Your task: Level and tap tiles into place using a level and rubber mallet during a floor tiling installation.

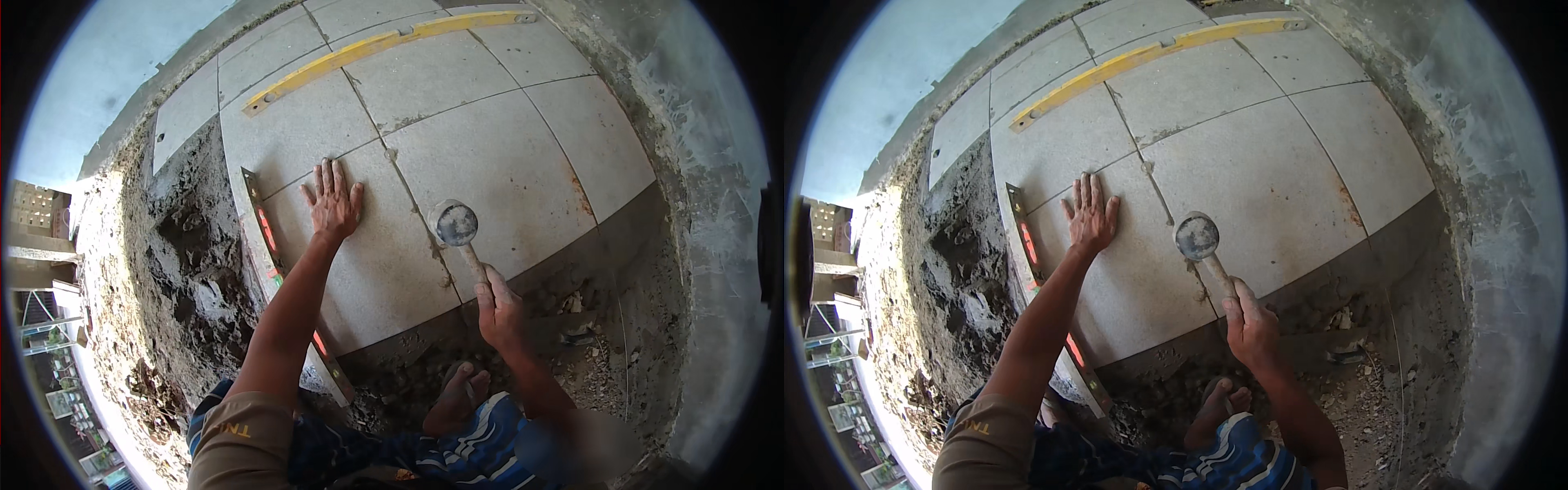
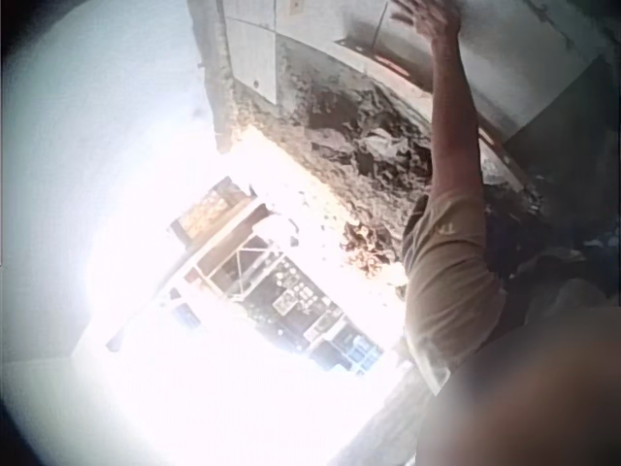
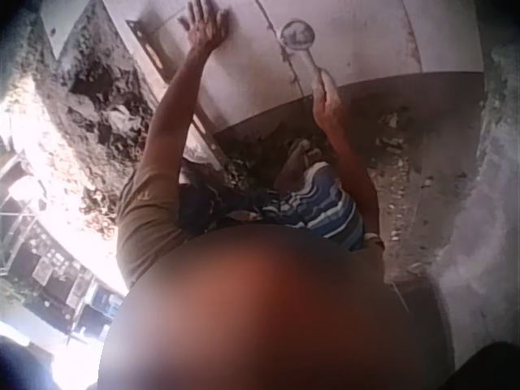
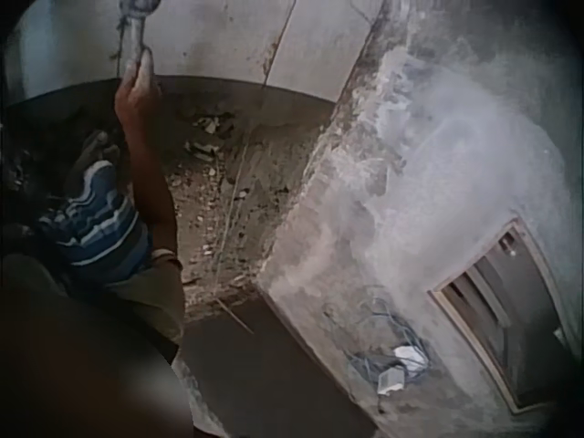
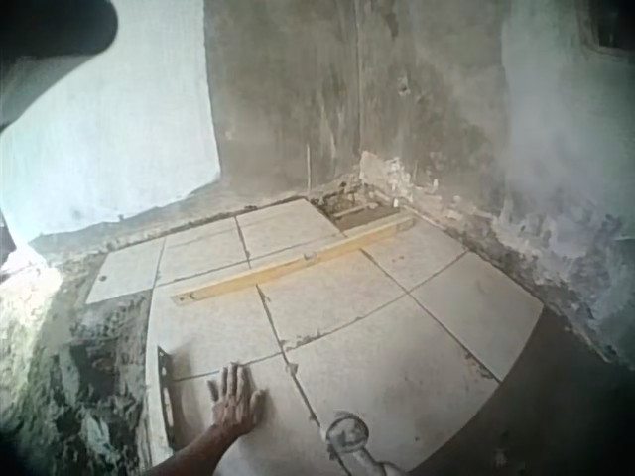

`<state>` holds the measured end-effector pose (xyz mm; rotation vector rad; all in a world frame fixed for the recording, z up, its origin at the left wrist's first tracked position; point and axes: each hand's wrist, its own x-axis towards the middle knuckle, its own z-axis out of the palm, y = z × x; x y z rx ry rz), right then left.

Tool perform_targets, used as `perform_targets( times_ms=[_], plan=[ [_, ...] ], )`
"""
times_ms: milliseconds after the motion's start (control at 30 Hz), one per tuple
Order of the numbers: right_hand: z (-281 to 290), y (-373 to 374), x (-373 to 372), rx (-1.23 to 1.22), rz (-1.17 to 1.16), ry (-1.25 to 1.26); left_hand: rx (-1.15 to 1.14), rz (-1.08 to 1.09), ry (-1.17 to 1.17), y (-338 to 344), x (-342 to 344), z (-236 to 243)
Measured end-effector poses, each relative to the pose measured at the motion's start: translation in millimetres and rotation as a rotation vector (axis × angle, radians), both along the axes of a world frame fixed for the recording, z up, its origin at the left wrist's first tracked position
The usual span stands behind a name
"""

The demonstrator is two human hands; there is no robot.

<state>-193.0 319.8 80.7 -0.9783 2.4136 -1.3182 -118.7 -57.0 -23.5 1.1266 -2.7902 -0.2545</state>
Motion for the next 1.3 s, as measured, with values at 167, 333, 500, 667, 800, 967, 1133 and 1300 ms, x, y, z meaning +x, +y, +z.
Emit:
perform_targets(
  times_ms=[167,333,500,667,800,967,1133,1300],
  plan=[
    [-32.4,-48.3,-4.2,0.148,0.137,0.137,-0.007,-0.003,0.047,7.7,-7.3,0.9],
    [-48.0,-74.0,2.9,0.203,0.137,0.215,-0.031,0.006,0.039,1.5,-0.8,-2.0],
    [-33.7,-88.7,-15.8,0.296,0.15,0.129,-0.013,0.003,0.031,-0.1,-3.8,-1.1],
    [-18.6,-97.9,-19.0,0.054,0.179,0.193,0.044,0.098,0.059,-20.2,6.6,-3.0],
    [-17.7,-116.4,-21.8,0.008,0.254,0.198,-0.018,0.099,0.047,-30.3,15.0,-8.4],
    [-41.4,-140.4,-27.7,0.366,0.277,0.213,-0.013,0.116,0.072,-28.2,15.9,-14.0],
    [-35.4,-176.0,-48.2,0.128,0.296,0.21,-0.099,0.11,0.059,-28.5,21.4,-12.8],
    [-8.1,-237.0,-74.2,0.01,0.288,0.201,-0.054,0.132,0.082,-24.9,15.8,-7.1]
  ],
)
